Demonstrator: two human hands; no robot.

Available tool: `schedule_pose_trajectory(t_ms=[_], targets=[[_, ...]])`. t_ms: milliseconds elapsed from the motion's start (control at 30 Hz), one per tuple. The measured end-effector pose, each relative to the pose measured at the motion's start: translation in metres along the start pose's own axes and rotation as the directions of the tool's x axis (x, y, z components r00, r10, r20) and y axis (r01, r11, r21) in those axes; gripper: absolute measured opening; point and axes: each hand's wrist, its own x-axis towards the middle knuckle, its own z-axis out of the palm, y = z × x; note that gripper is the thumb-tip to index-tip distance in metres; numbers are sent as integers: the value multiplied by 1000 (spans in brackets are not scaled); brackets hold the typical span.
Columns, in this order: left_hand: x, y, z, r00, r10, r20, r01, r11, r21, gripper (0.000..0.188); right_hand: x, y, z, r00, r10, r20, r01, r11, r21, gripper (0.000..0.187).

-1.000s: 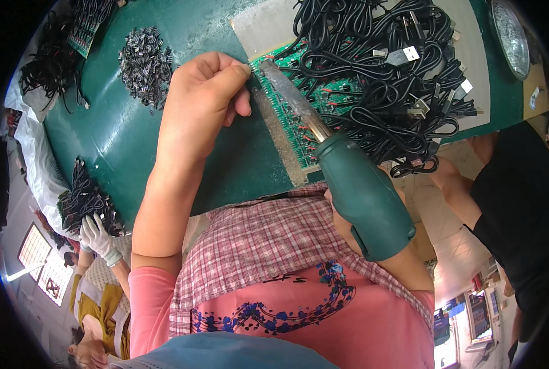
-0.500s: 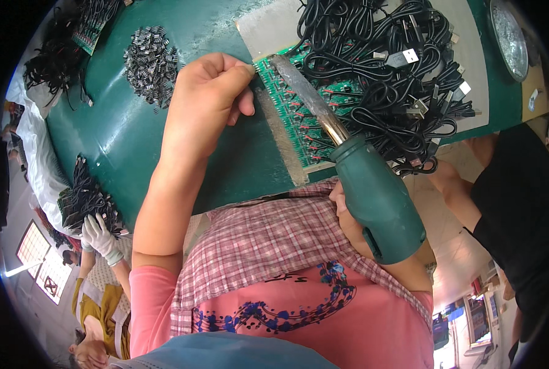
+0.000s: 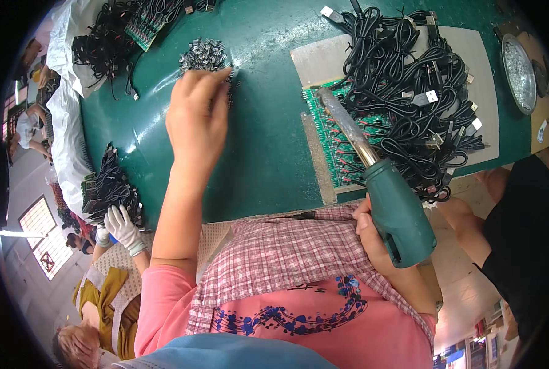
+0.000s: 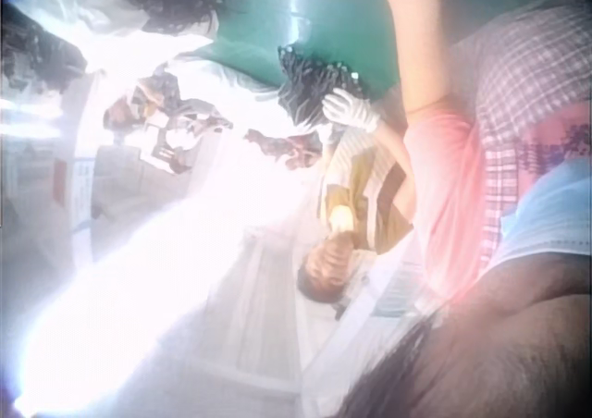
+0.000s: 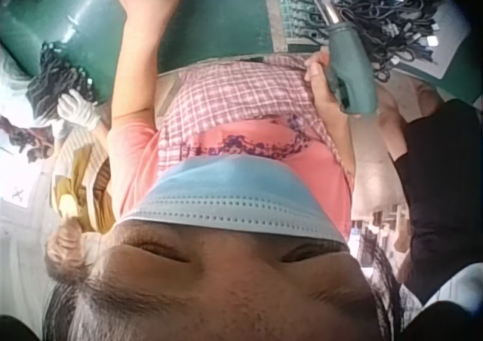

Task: The person assembles components on a circuit board by connecting wires and connectors, then uses a heat gun to secure the connections.

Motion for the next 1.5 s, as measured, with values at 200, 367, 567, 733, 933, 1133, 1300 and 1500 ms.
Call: schedule_pose_trajectory(t_ms=[200, 367, 567, 733, 933, 1133, 1300, 1500], targets=[[-5, -1, 6, 995, 90, 47, -96, 988, 122, 8, 1, -1, -2, 996, -53, 73, 60, 994, -92, 8], [-12, 29, -6, 821, -302, 486, 562, 581, -589, 9, 1, 8, -2, 996, -76, 53, 75, 997, 10, 12], [-37, 91, -32, 556, -63, 829, 831, 27, -555, 7, 17, -8, 9, 988, -139, 67, 141, 990, -17, 26], [-45, 97, -21, 674, 35, 738, 696, 306, -650, 8, 24, 8, 13, 937, -326, 128, 349, 894, -280, 39], [-41, 95, -25, 618, 43, 785, 740, 308, -599, 4, 21, 3, 12, 979, -126, 162, 129, 992, -11, 42], [-27, 77, -12, 632, -148, 761, 775, 123, -619, 7, 37, 3, 2, 876, -477, -71, 470, 811, 348, 36], [-8, 68, 6, 580, -233, 781, 815, 167, -555, 14, 24, -11, -1, 958, -276, -75, 283, 879, 384, 35], [3, 76, 15, 574, -287, 767, 819, 205, -536, 16, -2, -8, -17, 994, -53, 95, 53, 999, 8, 19]])
